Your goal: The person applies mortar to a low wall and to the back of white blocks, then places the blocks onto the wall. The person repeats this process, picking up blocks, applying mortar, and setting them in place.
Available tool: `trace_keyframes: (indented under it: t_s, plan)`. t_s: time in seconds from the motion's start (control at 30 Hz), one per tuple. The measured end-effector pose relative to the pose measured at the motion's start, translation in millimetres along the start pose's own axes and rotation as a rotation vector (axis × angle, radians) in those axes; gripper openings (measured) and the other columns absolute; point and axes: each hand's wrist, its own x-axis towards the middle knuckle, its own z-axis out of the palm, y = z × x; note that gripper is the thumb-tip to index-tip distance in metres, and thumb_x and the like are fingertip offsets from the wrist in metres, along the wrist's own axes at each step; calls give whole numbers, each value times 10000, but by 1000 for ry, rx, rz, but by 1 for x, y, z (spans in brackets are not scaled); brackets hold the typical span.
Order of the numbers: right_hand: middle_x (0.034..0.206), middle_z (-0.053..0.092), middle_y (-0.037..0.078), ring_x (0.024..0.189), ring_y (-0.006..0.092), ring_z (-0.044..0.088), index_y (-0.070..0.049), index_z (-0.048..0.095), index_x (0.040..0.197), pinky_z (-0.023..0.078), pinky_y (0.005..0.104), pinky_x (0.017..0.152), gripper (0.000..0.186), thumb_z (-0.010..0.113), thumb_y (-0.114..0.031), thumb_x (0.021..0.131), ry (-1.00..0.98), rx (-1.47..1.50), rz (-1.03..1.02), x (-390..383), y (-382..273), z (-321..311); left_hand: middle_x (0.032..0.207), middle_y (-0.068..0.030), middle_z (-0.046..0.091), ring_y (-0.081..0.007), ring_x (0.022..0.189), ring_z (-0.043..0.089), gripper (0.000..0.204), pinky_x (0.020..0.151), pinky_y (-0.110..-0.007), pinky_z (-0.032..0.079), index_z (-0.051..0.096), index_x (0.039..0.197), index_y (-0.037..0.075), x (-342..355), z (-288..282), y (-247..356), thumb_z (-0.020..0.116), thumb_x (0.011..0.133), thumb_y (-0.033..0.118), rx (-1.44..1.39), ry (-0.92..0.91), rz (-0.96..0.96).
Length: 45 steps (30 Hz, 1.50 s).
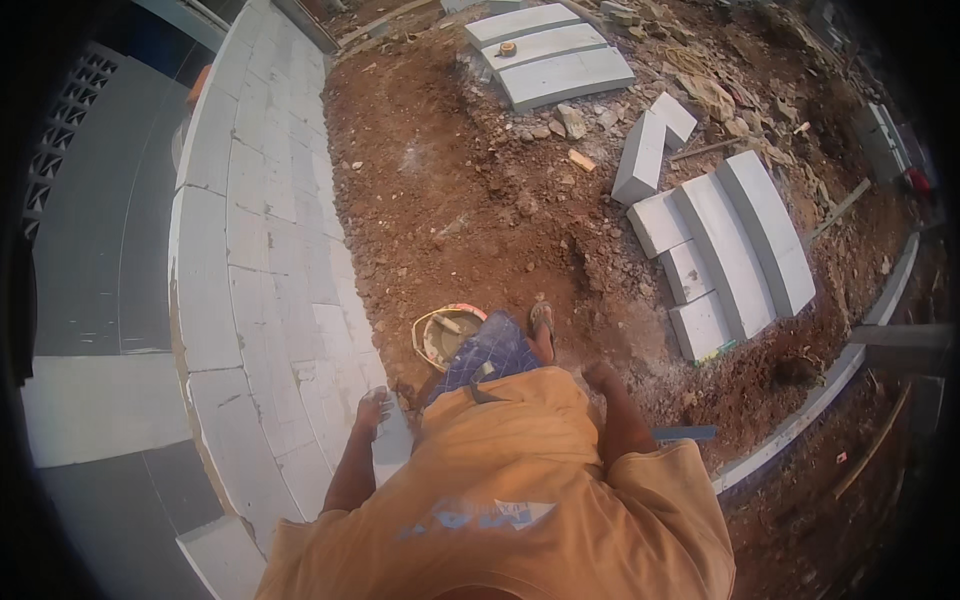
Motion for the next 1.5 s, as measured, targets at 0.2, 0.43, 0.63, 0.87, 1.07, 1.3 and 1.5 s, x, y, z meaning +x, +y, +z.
trace_keyframes:
  t_s: [0.2,0.43,0.63,0.87,1.07,1.3,1.5]
  plan:
    - [850,730,163,770,261,703,-15,751,983,547,415,664,344,652,-319,855,211,634,315,-39,61,-20,997,-57,708,-174,896,654,338,742,-361,530,708,1144,66,92,63,31,664,940,332,1011,-556,95]
    - [1015,728,121,754,217,678,-61,620,1325,538,386,659,436,633,-315,971,665,1229,320,-91,145,-87,1047,-83,716,-201,933,655,456,806,-340,516,674,1223,14,206,267,264,668,946,376,1044,-584,345]
    - [1015,739,147,853,223,702,-35,668,1243,541,374,739,392,629,-305,961,884,1434,605,-110,257,-128,1088,-69,695,-178,987,632,454,873,-317,491,609,1324,22,178,490,446,620,994,334,957,-609,591]
    - [1226,669,172,1052,299,662,-52,549,1403,523,433,876,583,609,-434,967,815,1561,755,-35,430,-134,1370,-170,581,-252,1254,567,513,1075,-346,418,476,1433,-20,30,630,421,577,1023,272,991,-853,499]
    - [1560,373,264,1436,385,383,61,276,1546,325,446,1162,988,585,-635,917,1210,1550,985,56,577,-154,1262,-145,653,-200,1179,603,435,1009,-331,467,550,1352,-35,91,562,280,639,992,191,1271,-989,23]
    - [1601,296,245,1466,405,325,11,201,1581,291,464,1191,996,513,-682,938,1233,1730,1025,73,533,-168,1241,-101,669,-163,1134,610,436,1010,-318,458,568,1349,-19,128,658,283,641,998,229,1335,-885,33]
    - [1588,334,191,1457,367,330,-59,217,1591,357,477,1131,912,461,-681,971,987,2044,608,70,378,-78,1284,-103,641,-189,1182,589,483,1026,-320,447,526,1401,-2,140,817,258,612,1021,284,1087,-960,285]
